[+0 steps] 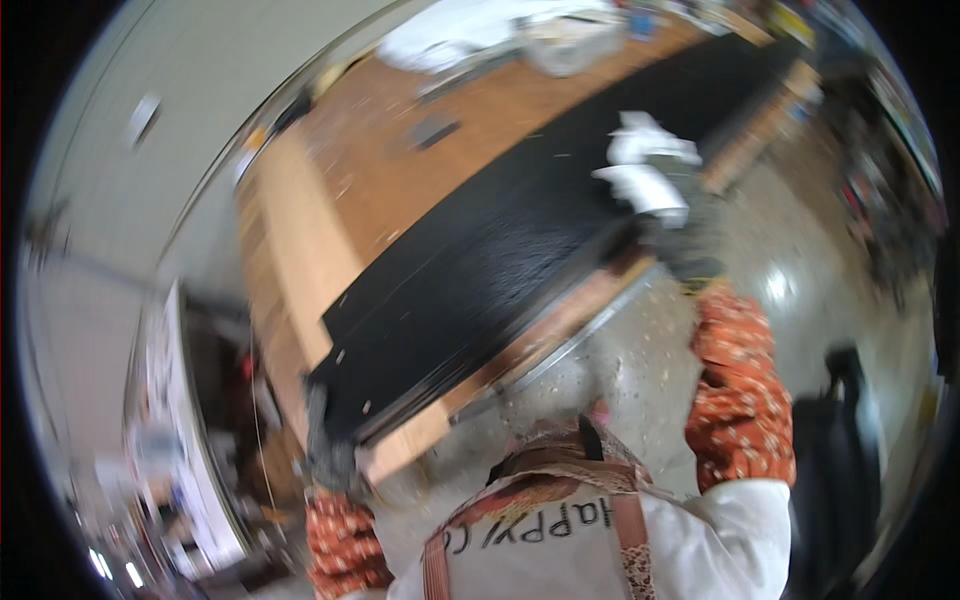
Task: The person rubs black panels with a sponge block, pours liquid from a bottle onto a cloth to wipe down the panels, and scrapes the sponge block with a small tool.
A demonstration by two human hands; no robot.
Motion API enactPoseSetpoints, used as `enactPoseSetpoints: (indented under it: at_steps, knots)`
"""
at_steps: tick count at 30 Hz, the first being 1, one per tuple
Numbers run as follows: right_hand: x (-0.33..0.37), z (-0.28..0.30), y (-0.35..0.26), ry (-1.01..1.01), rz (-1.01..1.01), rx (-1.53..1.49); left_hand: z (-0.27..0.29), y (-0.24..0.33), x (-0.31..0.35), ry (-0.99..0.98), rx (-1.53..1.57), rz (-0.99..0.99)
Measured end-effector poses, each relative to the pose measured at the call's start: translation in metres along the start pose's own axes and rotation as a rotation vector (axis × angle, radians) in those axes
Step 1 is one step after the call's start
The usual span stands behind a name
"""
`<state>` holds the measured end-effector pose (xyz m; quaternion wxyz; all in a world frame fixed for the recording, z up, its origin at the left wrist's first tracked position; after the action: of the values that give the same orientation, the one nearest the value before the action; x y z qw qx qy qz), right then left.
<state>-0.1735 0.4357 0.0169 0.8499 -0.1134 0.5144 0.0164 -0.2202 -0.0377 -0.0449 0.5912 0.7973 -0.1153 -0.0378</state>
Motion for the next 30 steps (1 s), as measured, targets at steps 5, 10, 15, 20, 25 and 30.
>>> enactPoseSetpoints:
  at_steps: [5,10,15,20,25,30]
  knots:
    - [-0.026,0.004,-0.003,-0.018,-0.165,-0.399,0.015,0.018,-0.003,0.103,-0.644,-0.430]
    - [-0.006,-0.015,0.006,-0.097,-0.026,-0.090,0.047,0.018,0.016,0.176,-0.890,-0.686]
    - [-0.004,-0.025,0.013,-0.091,-0.194,-0.222,0.048,0.015,0.026,0.143,-0.853,-0.874]
    - [0.009,-0.020,0.033,-0.103,-0.594,-0.124,0.036,0.018,0.029,0.105,-1.045,-0.858]
    - [0.016,-0.016,0.060,-0.085,-0.703,-0.047,0.036,0.031,0.034,0.129,-0.986,-0.881]
    - [0.014,-0.011,0.059,-0.148,-0.655,0.197,0.038,0.034,0.036,0.161,-1.020,-0.924]
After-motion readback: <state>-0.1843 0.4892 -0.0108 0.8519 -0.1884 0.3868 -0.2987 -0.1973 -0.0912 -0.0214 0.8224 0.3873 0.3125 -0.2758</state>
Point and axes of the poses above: each hand's wrist, its own x-axis away from the middle knuckle, its own z-axis out of the back of the hand, y = z × x, the point moved 8 cm from there along -x, towards the middle knuckle, and after that the axes turned 10 degrees about y, right-handed, at the moved point
